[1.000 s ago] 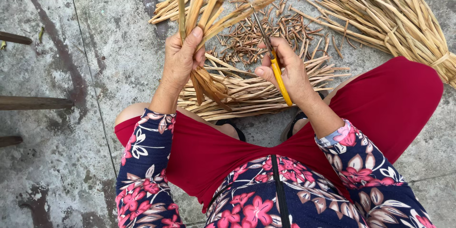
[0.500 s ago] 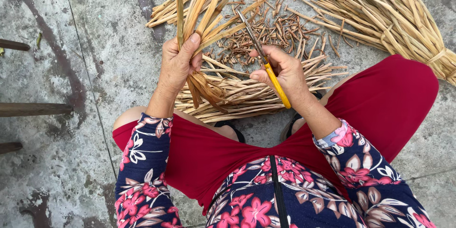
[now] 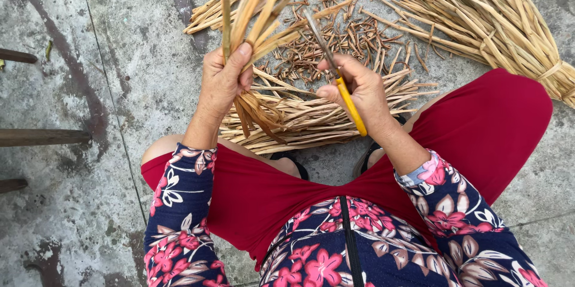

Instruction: The person sits cross-legged on a concrete floor and uses yellow-handled shears to trim the ends of dried plant stalks. They repeatedly pick up stalks, cut the tips, and place the trimmed pieces aside, accumulating a pile of cut ends.

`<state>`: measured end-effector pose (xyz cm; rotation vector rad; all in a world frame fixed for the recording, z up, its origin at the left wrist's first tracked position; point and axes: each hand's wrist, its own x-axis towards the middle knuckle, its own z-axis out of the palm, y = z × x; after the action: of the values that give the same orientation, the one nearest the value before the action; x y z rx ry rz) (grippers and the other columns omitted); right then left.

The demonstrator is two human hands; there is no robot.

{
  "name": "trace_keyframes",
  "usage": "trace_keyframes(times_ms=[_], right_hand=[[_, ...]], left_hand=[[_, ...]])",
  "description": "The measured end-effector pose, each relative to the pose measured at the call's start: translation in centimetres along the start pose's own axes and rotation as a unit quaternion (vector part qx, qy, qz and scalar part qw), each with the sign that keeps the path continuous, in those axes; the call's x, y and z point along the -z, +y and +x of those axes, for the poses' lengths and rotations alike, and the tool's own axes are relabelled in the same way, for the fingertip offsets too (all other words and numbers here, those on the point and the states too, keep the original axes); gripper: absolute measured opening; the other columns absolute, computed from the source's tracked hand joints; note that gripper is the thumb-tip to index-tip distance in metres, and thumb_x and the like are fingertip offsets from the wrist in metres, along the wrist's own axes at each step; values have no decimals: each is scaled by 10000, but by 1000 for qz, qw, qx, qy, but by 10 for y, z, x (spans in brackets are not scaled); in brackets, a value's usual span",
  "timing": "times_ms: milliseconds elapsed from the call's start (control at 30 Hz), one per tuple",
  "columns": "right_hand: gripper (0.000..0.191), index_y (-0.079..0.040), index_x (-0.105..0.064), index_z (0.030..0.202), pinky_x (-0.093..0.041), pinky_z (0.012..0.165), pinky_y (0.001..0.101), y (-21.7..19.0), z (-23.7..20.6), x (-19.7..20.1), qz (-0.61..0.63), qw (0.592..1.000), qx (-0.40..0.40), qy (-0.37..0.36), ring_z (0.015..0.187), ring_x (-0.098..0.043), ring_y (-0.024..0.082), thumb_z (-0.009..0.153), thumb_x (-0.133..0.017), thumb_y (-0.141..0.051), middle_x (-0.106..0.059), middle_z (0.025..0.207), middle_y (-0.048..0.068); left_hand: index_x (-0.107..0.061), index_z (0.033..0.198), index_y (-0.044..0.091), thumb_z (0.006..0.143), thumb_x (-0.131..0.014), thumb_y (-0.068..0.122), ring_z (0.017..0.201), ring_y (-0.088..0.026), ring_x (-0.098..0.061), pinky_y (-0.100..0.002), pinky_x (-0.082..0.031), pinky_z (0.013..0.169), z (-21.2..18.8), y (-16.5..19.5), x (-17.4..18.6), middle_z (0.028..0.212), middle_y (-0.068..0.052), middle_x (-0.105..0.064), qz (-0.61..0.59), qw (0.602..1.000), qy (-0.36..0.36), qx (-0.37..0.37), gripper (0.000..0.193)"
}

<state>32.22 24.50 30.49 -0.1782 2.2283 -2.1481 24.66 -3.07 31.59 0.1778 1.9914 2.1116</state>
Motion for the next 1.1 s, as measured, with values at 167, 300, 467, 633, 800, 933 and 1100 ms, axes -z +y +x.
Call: trace_keyframes(times_ms=[167,300,467,633,800,933,1100], right_hand=[[432,-76,-604,1302,-370,585,195,5,4,12,31,998,-48,36,653,-452,34,940,-763,-249,-553,818,-63],[423,-63,-569,1324,-424,716,182,13,10,16,28,1000,13,-1,816,-491,26,991,-759,-243,-543,920,-56],[433,-61,-568,1327,-426,734,182,12,9,18,17,1000,16,-13,832,-493,31,977,-780,-204,-522,913,-53],[460,-61,-594,1322,-422,710,173,6,6,14,5,1000,-17,-19,781,-480,26,933,-815,-166,-502,859,-54],[431,-39,-636,1272,-479,701,170,3,8,8,30,999,-28,-12,786,-560,4,910,-826,-174,-601,888,-65],[402,-42,-637,1242,-345,476,199,0,5,8,118,989,-77,35,560,-455,27,897,-784,-188,-559,766,-55],[342,-61,-609,1247,-418,568,191,-1,6,15,90,995,-45,21,637,-482,29,1009,-710,-285,-536,793,-42]], left_hand=[[-631,888,70,1075,-623,293,485,-83,-482,-231,-406,461,-3,1,10,597,2,-529,-33,999,-5,-11,290],[-610,812,70,1091,-622,289,489,-83,-472,-239,-416,470,-7,2,13,598,-1,-526,-28,999,-38,-28,354],[-610,804,77,1072,-621,313,503,-77,-485,-227,-387,461,-11,7,13,595,3,-529,0,999,-54,-1,357],[-621,805,78,1061,-625,327,499,-72,-496,-217,-363,442,-12,11,11,588,5,-541,33,997,-63,20,357],[-644,845,78,1040,-632,327,491,-72,-500,-218,-363,433,-11,11,11,582,6,-541,35,997,-63,28,317],[-620,811,72,1062,-632,318,499,-84,-495,-230,-383,459,-11,10,17,585,2,-529,12,998,-57,11,352],[-618,797,59,1071,-624,303,479,-88,-447,-253,-418,493,-13,9,25,579,-5,-507,-26,998,-52,-1,368]])
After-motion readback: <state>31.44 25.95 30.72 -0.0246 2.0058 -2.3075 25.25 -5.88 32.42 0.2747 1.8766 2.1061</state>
